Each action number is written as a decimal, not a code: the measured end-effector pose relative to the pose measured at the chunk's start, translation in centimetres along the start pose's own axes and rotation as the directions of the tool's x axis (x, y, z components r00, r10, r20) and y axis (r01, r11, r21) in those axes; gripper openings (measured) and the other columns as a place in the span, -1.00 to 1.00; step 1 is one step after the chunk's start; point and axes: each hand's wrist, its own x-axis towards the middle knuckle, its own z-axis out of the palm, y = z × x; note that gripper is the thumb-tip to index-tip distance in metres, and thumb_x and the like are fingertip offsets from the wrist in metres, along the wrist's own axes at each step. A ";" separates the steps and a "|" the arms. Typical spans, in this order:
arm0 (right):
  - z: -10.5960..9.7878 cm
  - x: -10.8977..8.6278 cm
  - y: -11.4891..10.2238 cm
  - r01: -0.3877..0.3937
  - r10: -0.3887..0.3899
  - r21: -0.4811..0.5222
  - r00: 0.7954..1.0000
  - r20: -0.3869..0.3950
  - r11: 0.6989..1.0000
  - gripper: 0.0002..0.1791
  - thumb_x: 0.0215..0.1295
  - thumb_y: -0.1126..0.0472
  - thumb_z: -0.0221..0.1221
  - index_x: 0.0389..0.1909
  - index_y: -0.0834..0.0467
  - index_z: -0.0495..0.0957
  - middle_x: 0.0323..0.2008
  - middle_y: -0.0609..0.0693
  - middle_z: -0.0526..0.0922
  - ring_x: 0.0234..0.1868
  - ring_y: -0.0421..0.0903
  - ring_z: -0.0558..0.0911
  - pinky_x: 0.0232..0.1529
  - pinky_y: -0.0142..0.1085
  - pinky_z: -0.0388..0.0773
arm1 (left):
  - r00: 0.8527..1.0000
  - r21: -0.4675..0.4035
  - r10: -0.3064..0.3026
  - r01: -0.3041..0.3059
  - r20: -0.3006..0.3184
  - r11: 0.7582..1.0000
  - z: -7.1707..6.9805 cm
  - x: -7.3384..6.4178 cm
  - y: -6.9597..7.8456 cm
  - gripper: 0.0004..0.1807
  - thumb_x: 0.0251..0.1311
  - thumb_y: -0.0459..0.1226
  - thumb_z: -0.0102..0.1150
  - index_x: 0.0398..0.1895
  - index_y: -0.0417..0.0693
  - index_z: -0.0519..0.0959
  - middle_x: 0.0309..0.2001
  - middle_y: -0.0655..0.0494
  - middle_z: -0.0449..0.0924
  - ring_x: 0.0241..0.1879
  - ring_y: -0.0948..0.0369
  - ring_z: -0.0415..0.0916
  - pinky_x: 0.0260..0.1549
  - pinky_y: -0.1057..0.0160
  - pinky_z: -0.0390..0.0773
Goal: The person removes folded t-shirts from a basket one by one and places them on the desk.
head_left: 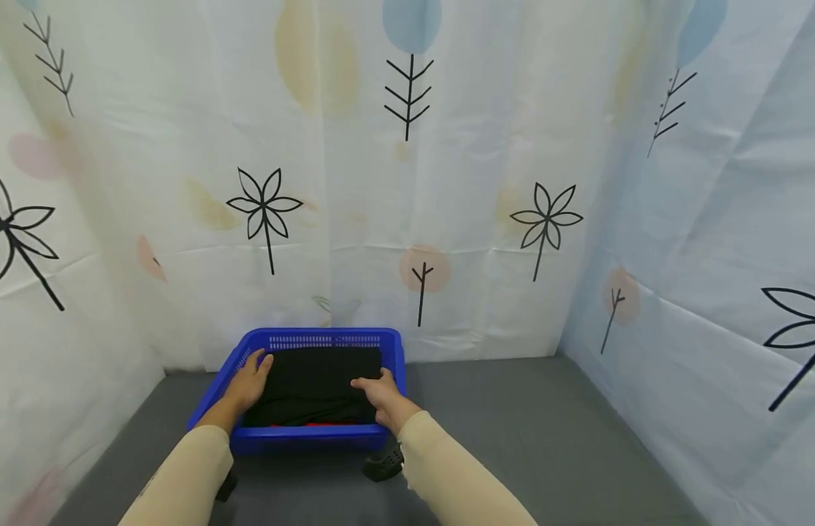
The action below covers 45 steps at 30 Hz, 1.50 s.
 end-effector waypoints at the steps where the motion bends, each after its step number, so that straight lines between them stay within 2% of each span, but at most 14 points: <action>1: 0.1 0.1 0.1 0.003 -0.003 -0.009 1.000 -0.006 1.000 -0.06 0.30 0.23 0.22 0.53 0.31 -0.15 0.47 0.46 -0.06 0.44 0.44 0.02 0.40 0.28 0.04 | 1.000 0.004 -0.007 0.007 0.009 1.000 0.0 0.1 -0.2 -0.16 0.50 0.17 -0.67 0.53 -0.33 -0.26 0.46 -0.55 -0.21 0.39 -0.46 -0.15 0.33 -0.40 -0.02; 7: 0.4 0.3 0.6 0.037 -0.040 -0.086 0.998 -0.037 0.996 -0.07 0.28 0.25 0.25 0.51 0.34 -0.09 0.46 0.43 0.02 0.42 0.42 0.12 0.36 0.25 0.17 | 0.997 -0.019 -0.040 0.042 0.068 0.999 -0.1 0.3 -0.4 -0.16 0.52 0.14 -0.46 0.54 -0.29 -0.32 0.46 -0.55 -0.30 0.39 -0.49 -0.17 0.30 -0.42 0.02; 12: 0.6 0.1 0.7 0.010 -0.011 -0.109 1.000 -0.013 0.994 -0.05 0.27 0.17 0.28 0.52 0.30 -0.06 0.46 0.42 0.03 0.43 0.41 0.11 0.36 0.25 0.16 | 0.996 -0.050 -0.033 0.038 0.085 0.998 -0.4 0.4 -0.6 -0.14 0.51 0.10 -0.27 0.54 -0.29 -0.28 0.47 -0.54 -0.34 0.40 -0.49 -0.23 0.29 -0.45 -0.01; 19: 1.0 0.2 0.5 -0.018 0.020 -0.067 0.999 0.030 0.998 0.04 0.20 0.17 0.34 0.54 0.24 -0.12 0.48 0.42 -0.04 0.44 0.40 0.08 0.40 0.24 0.10 | 0.996 -0.086 -0.034 0.042 0.083 0.995 -0.6 0.9 -1.3 -0.14 0.49 0.07 -0.16 0.56 -0.21 -0.27 0.50 -0.48 -0.37 0.42 -0.46 -0.29 0.30 -0.45 -0.05; 24: 0.9 0.5 0.3 -0.032 0.035 -0.059 0.999 0.042 0.998 0.10 0.17 0.19 0.38 0.57 0.16 -0.16 0.51 0.38 -0.09 0.46 0.38 0.06 0.39 0.23 0.12 | 0.995 -0.118 -0.008 0.020 0.100 0.993 -0.7 1.1 -1.4 -0.13 0.48 0.04 -0.12 0.57 -0.17 -0.29 0.50 -0.47 -0.41 0.42 -0.47 -0.32 0.28 -0.47 -0.06; 32: 0.8 0.9 0.4 -0.004 0.007 -0.074 0.999 0.045 0.997 0.10 0.19 0.29 0.36 0.58 0.13 -0.19 0.52 0.35 -0.12 0.47 0.37 0.04 0.40 0.18 0.17 | 0.993 -0.151 0.008 0.010 0.116 0.989 -0.3 1.5 -1.3 -0.12 0.46 -0.05 -0.02 0.57 -0.19 -0.27 0.49 -0.50 -0.35 0.40 -0.47 -0.22 0.28 -0.46 -0.01; 34: 0.8 1.0 0.4 0.016 -0.012 -0.087 0.999 0.041 0.996 0.13 0.19 0.30 0.36 0.59 0.08 -0.23 0.53 0.33 -0.15 0.48 0.36 0.04 0.38 0.17 0.20 | 0.993 -0.153 0.015 0.003 0.116 0.988 -0.2 1.5 -1.2 -0.13 0.46 -0.08 -0.01 0.57 -0.20 -0.26 0.48 -0.51 -0.33 0.39 -0.47 -0.19 0.28 -0.45 0.01; 37: 0.8 1.0 0.3 0.051 -0.046 -0.118 0.998 0.041 0.992 0.17 0.20 0.33 0.35 0.59 -0.02 -0.30 0.55 0.30 -0.19 0.43 0.33 0.19 0.26 0.08 0.40 | 0.992 -0.167 0.011 0.010 0.122 0.986 -0.2 1.7 -1.3 -0.13 0.46 -0.09 -0.01 0.57 -0.18 -0.26 0.49 -0.50 -0.32 0.39 -0.46 -0.16 0.27 -0.44 0.04; 38: 0.8 1.0 0.2 0.060 -0.055 -0.137 0.998 0.041 0.989 0.17 0.21 0.32 0.34 0.59 -0.05 -0.30 0.55 0.29 -0.19 0.39 0.30 0.26 0.16 0.02 0.48 | 0.992 -0.167 0.009 0.012 0.124 0.986 -0.2 1.8 -1.3 -0.13 0.46 -0.08 -0.01 0.57 -0.17 -0.26 0.49 -0.50 -0.32 0.39 -0.46 -0.16 0.27 -0.44 0.04; 41: 0.8 1.0 0.2 0.081 -0.073 -0.173 0.996 0.052 0.982 0.11 0.23 0.32 0.32 0.59 -0.07 -0.23 0.55 0.28 -0.15 0.37 0.29 0.30 0.08 -0.01 0.53 | 0.993 -0.161 0.009 0.010 0.121 0.987 -0.1 1.9 -1.4 -0.13 0.46 -0.08 -0.01 0.57 -0.17 -0.25 0.49 -0.50 -0.30 0.38 -0.46 -0.12 0.26 -0.44 0.07; 42: 0.8 1.0 0.2 0.085 -0.076 -0.186 0.996 0.056 0.979 0.06 0.24 0.32 0.31 0.59 -0.06 -0.17 0.54 0.28 -0.10 0.40 0.29 0.26 0.13 0.01 0.52 | 0.993 -0.158 0.011 0.008 0.120 0.987 -0.1 2.0 -1.4 -0.14 0.46 -0.08 0.00 0.57 -0.17 -0.25 0.48 -0.51 -0.28 0.38 -0.46 -0.11 0.26 -0.44 0.08; 44: 0.8 1.1 0.3 0.083 -0.072 -0.184 0.995 0.069 0.979 -0.04 0.27 0.31 0.28 0.57 -0.03 -0.05 0.53 0.28 -0.03 0.34 0.26 0.35 0.04 -0.04 0.54 | 0.993 -0.153 0.016 0.002 0.118 0.988 0.0 2.1 -1.5 -0.15 0.46 -0.10 -0.01 0.57 -0.19 -0.24 0.47 -0.52 -0.27 0.37 -0.47 -0.09 0.25 -0.44 0.09; 45: 0.8 1.2 0.4 0.082 -0.070 -0.183 0.995 0.071 0.980 -0.09 0.28 0.31 0.28 0.56 -0.01 0.02 0.52 0.28 0.01 0.35 0.26 0.35 0.09 -0.03 0.53 | 0.993 -0.153 0.018 0.000 0.116 0.988 0.0 2.1 -1.6 -0.15 0.46 -0.11 0.00 0.57 -0.19 -0.23 0.47 -0.53 -0.25 0.36 -0.47 -0.07 0.25 -0.43 0.10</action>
